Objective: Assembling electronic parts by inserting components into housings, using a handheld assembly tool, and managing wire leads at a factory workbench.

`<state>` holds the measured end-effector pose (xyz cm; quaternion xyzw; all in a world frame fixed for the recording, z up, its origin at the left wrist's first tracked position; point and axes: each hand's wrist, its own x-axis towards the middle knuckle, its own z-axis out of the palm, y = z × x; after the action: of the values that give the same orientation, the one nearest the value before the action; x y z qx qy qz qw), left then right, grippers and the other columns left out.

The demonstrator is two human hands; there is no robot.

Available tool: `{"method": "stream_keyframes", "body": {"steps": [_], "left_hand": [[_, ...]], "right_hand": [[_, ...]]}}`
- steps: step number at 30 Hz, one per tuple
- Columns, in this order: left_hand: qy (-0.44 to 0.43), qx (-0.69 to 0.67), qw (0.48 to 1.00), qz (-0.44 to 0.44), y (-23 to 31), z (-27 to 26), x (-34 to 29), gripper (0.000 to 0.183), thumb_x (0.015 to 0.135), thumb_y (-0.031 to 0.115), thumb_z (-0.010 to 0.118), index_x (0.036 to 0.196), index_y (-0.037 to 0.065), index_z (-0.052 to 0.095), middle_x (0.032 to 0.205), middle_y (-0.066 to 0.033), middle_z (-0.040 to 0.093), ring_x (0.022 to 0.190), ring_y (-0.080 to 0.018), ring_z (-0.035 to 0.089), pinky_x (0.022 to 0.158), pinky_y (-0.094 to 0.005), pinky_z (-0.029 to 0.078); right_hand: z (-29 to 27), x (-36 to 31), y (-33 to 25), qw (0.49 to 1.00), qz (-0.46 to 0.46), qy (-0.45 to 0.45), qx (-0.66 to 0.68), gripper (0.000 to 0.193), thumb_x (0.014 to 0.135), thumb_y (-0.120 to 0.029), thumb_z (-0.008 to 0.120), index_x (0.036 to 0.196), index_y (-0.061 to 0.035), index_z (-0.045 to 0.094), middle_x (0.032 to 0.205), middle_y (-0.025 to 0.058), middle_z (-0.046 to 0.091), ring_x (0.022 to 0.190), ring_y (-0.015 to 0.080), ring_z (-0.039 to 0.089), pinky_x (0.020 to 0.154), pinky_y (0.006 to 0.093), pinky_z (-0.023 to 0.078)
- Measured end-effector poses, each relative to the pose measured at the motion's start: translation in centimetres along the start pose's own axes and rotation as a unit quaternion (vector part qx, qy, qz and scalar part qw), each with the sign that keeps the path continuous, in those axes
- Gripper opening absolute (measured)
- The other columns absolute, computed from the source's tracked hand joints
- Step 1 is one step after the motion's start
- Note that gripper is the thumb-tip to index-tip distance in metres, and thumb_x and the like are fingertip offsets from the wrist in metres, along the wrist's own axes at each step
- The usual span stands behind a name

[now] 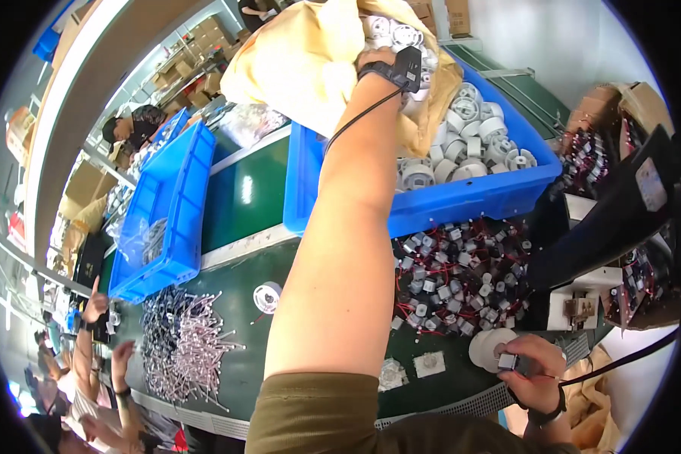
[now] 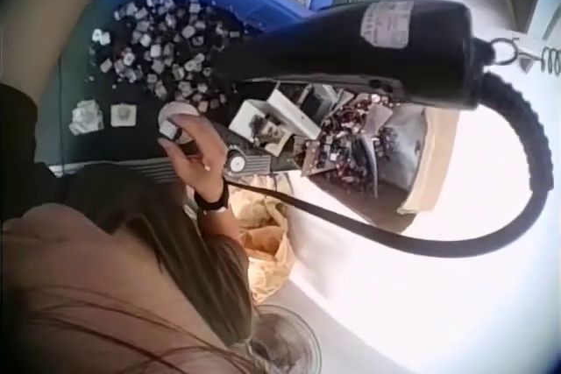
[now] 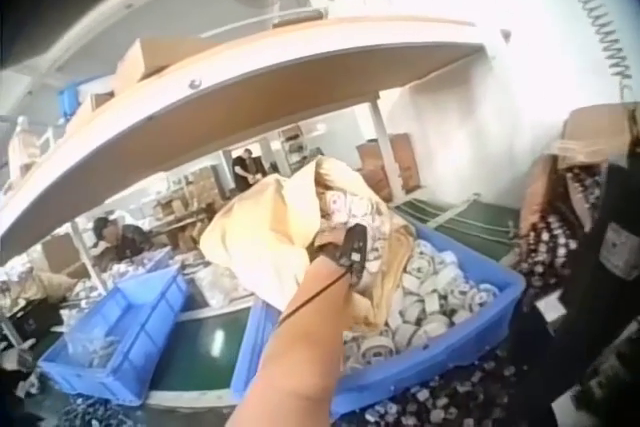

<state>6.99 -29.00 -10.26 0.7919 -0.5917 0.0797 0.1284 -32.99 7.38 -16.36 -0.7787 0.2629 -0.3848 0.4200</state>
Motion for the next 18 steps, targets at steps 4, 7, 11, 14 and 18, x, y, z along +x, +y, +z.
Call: {"method": "stream_keyframes", "body": {"steps": [4, 7, 11, 14, 18], "left_hand": [[0.138, 0.151, 0.977, 0.066, -11.0, -4.4, -3.0, 0.052, 0.081, 0.045, 0.05, 0.116, 0.007, 0.052, 0.116, -0.0236, 0.055, 0.11, -0.0365, 0.054, 0.093, -0.0441, 0.043], [0.336, 0.124, 0.895, 0.265, -3.0, -5.4, -7.7, 0.046, 0.077, 0.037, 0.062, 0.096, -0.003, 0.057, 0.093, -0.0245, 0.06, 0.087, -0.0377, 0.059, 0.078, -0.043, 0.048], [0.431, -0.178, 0.857, 0.218, 0.8, -16.6, -24.9, 0.041, 0.075, 0.024, 0.069, 0.098, -0.007, 0.056, 0.088, -0.0249, 0.06, 0.085, -0.0376, 0.058, 0.074, -0.0391, 0.048], [0.434, -0.289, 0.834, 0.179, 1.0, -16.1, -32.4, 0.046, 0.071, 0.028, 0.072, 0.097, -0.006, 0.057, 0.082, -0.0198, 0.061, 0.083, -0.036, 0.06, 0.074, -0.0396, 0.049], [0.231, -0.38, 0.872, 0.203, 4.2, -12.2, -43.9, 0.053, 0.068, 0.017, 0.077, 0.113, -0.001, 0.055, 0.105, -0.0177, 0.059, 0.103, -0.0343, 0.056, 0.089, -0.0387, 0.045]], "right_hand": [[2.2, 0.2, -1.8, 0.995, -0.014, -0.082, 0.056, 0.034, 0.064, -0.011, 0.078, 0.093, -0.0009, 0.063, 0.086, 0.0121, 0.064, 0.08, 0.0247, 0.061, 0.074, 0.033, 0.047], [1.1, 0.3, -0.4, 0.999, -0.017, -0.043, 0.024, 0.036, 0.065, -0.003, 0.074, 0.098, -0.0004, 0.06, 0.095, 0.0126, 0.06, 0.089, 0.0237, 0.058, 0.08, 0.0326, 0.045], [1.1, -1.9, -2.0, 0.995, -0.069, -0.015, 0.07, 0.035, 0.066, 0.004, 0.067, 0.1, 0.0021, 0.057, 0.102, 0.0147, 0.056, 0.096, 0.0236, 0.054, 0.087, 0.0333, 0.042], [1.4, -3.7, -1.7, 0.989, -0.024, 0.047, 0.136, 0.042, 0.066, 0.008, 0.068, 0.106, 0.0028, 0.055, 0.104, 0.0127, 0.058, 0.097, 0.0216, 0.056, 0.086, 0.0318, 0.044], [0.2, -5.1, -0.8, 0.98, -0.045, 0.066, 0.18, 0.04, 0.067, 0.015, 0.062, 0.103, 0.0016, 0.053, 0.109, 0.015, 0.055, 0.102, 0.0226, 0.055, 0.089, 0.0318, 0.043]]}}
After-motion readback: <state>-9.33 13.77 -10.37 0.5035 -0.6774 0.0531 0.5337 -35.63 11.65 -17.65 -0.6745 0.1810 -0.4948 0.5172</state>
